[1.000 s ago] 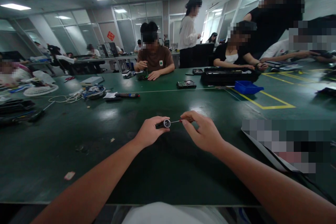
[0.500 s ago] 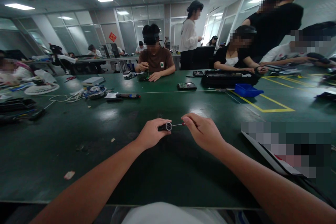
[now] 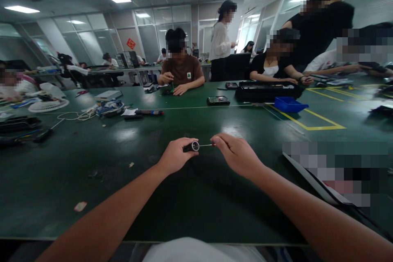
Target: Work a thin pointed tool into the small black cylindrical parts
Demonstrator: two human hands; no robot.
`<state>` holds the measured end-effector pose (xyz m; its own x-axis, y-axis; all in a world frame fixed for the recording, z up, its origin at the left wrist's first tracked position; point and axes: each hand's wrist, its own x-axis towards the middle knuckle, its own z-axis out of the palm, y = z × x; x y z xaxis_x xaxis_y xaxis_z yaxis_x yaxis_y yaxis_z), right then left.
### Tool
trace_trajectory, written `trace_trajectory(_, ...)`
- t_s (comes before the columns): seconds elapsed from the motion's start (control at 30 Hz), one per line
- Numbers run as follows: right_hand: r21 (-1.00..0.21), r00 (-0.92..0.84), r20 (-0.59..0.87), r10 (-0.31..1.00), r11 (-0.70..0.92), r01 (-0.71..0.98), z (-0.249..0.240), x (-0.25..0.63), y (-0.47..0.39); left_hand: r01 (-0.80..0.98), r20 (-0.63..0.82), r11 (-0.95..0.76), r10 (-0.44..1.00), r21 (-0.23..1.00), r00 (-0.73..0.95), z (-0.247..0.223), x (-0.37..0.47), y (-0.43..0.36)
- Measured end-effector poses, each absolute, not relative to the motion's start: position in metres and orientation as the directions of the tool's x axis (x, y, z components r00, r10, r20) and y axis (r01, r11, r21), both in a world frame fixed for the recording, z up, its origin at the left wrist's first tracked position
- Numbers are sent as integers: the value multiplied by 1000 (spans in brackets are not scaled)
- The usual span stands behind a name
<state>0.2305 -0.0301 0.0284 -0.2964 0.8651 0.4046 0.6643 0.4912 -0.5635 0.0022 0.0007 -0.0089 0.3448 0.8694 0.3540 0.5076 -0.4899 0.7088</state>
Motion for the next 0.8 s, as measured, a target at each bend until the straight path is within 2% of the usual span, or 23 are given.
trace_trajectory(0.27,-593,-298,470,831,547,591,25,228,-32,516,356,-501,863,695,359,-10,2,2)
trace_trajectory(0.5,-639,-214,403,890,441,630,28,230,-28,517,342,-515,852,684,397,-5,6,-2)
trace_trajectory(0.7,-617,-251,470,846,518,593,29,228,-31,531,348,-510,857,676,380,-6,4,-1)
trace_trajectory(0.8,-619,-275,407,871,484,619,31,228,-31,539,358,-516,854,666,377,-7,4,0)
